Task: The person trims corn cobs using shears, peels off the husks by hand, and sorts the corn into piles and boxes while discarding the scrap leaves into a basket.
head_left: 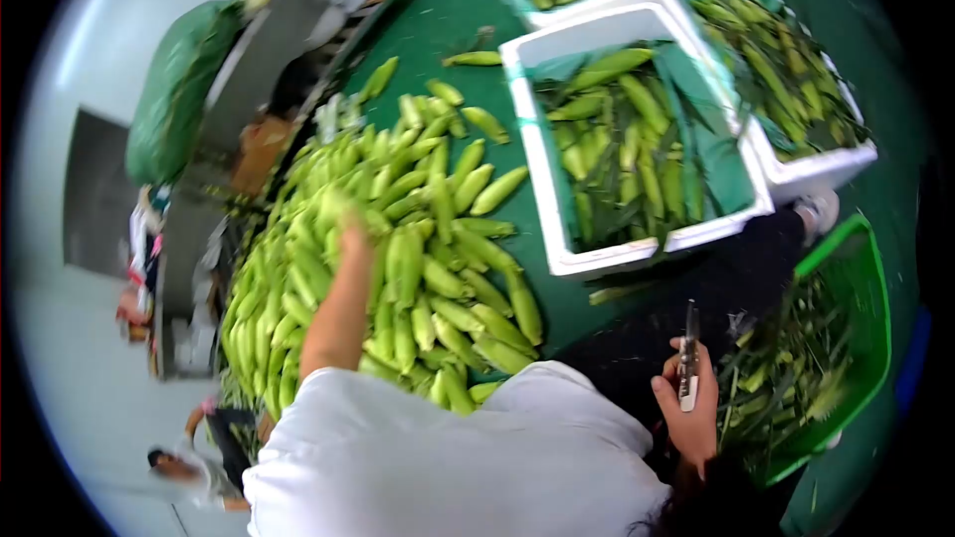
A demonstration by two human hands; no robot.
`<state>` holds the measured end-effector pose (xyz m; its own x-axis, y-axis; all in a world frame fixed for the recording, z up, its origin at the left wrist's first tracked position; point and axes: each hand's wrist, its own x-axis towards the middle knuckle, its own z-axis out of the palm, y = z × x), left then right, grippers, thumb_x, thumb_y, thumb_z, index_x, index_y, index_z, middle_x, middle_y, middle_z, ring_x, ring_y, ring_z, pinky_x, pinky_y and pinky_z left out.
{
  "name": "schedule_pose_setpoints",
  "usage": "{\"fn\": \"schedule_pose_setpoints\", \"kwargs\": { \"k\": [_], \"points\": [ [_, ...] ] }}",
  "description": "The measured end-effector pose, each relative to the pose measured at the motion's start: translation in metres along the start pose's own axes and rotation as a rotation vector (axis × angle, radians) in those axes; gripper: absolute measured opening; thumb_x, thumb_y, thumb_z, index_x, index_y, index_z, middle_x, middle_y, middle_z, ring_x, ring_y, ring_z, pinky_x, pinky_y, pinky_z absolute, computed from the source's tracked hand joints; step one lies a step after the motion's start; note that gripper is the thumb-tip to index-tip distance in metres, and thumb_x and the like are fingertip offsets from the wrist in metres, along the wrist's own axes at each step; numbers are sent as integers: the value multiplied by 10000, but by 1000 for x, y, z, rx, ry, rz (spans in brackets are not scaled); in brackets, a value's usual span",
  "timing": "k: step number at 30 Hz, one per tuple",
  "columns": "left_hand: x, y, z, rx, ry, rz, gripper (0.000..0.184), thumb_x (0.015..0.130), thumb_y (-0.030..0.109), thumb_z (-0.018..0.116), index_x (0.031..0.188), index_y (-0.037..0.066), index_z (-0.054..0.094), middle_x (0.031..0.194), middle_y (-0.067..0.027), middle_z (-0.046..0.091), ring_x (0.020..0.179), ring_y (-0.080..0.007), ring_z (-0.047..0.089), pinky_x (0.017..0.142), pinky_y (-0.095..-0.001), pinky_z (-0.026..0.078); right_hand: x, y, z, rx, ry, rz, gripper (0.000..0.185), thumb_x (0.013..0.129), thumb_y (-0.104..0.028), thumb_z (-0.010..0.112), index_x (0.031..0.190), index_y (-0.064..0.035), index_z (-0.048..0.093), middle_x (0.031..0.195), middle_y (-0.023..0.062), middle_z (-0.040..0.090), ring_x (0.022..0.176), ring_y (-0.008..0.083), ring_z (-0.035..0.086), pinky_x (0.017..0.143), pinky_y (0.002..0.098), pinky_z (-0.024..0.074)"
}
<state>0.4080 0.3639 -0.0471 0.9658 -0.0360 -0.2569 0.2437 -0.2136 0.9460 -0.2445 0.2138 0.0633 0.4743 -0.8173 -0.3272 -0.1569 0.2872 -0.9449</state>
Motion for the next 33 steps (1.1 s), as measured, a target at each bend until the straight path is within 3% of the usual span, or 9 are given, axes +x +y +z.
{"fn": "schedule_pose_setpoints", "kwargs": {
  "k": [3,12,16,19,24,27,29,30,33],
  "points": [
    [-1,49,-32,-427,446,14,490,1008,422,402,1224,6,541,1139,-171,594,919,-302,591,818,-448,533,-31,40,-38,411,180,226,498,827,-56,656,1287,-7,470,870,42,545,744,114,533,715,271,480],
    [-243,-72,399,186,-1151,49,323,872,155,590,1166,22,601,977,-90,655,868,-197,639,730,-345,542,-120,125,-56,876,359,363,590,920,-390,552,1422,-118,401,1173,101,564,1193,307,516,1012,551,426],
    [-360,-173,485,1323,-821,-94,939,785,417,723,1491,94,195,1477,-226,292,1257,-417,448,1043,-491,391,-134,140,-57,1129,513,493,574,929,-394,548,1422,-136,410,1183,100,556,1187,310,510,1011,571,414],
    [-348,-279,504,1108,-788,-111,684,847,241,621,1418,85,280,1163,-202,511,1000,-343,547,860,-466,440,-142,148,-56,1186,559,538,561,935,-396,545,1423,-149,417,1189,99,551,1183,311,505,1010,586,406],
    [-421,-64,458,143,-1044,-261,470,852,-50,357,1298,97,354,931,-80,535,623,-130,453,481,-262,387,-136,164,-53,1241,556,551,541,946,-401,541,1423,-171,428,1201,98,541,1176,314,497,1009,611,392],
    [-498,-8,403,224,-1777,289,655,925,91,546,1496,77,224,1032,-68,517,778,-122,511,680,-282,462,-122,164,-58,1217,495,539,529,953,-403,538,1423,-184,434,1208,97,535,1172,316,493,1008,626,384],
    [-524,27,392,0,-2110,-108,649,969,238,571,1500,49,250,1147,-111,514,1049,-198,490,960,-363,401,-118,161,-61,1186,454,538,522,957,-405,536,1423,-192,439,1212,97,532,1169,317,490,1007,636,378],
    [-498,-6,423,223,-1865,548,614,964,251,566,1473,41,294,1167,-123,515,1067,-211,490,970,-367,398,-116,162,-66,1169,424,556,520,952,-402,548,1419,-198,444,1198,100,535,1156,316,494,1006,638,374],
    [-414,-53,544,-49,-944,146,472,920,247,562,1325,39,439,1225,-160,520,1080,-261,499,974,-420,399,-123,183,-67,1322,455,507,534,927,-355,599,1394,-138,456,1130,95,557,1139,312,495,1004,612,372]
  ]
}}
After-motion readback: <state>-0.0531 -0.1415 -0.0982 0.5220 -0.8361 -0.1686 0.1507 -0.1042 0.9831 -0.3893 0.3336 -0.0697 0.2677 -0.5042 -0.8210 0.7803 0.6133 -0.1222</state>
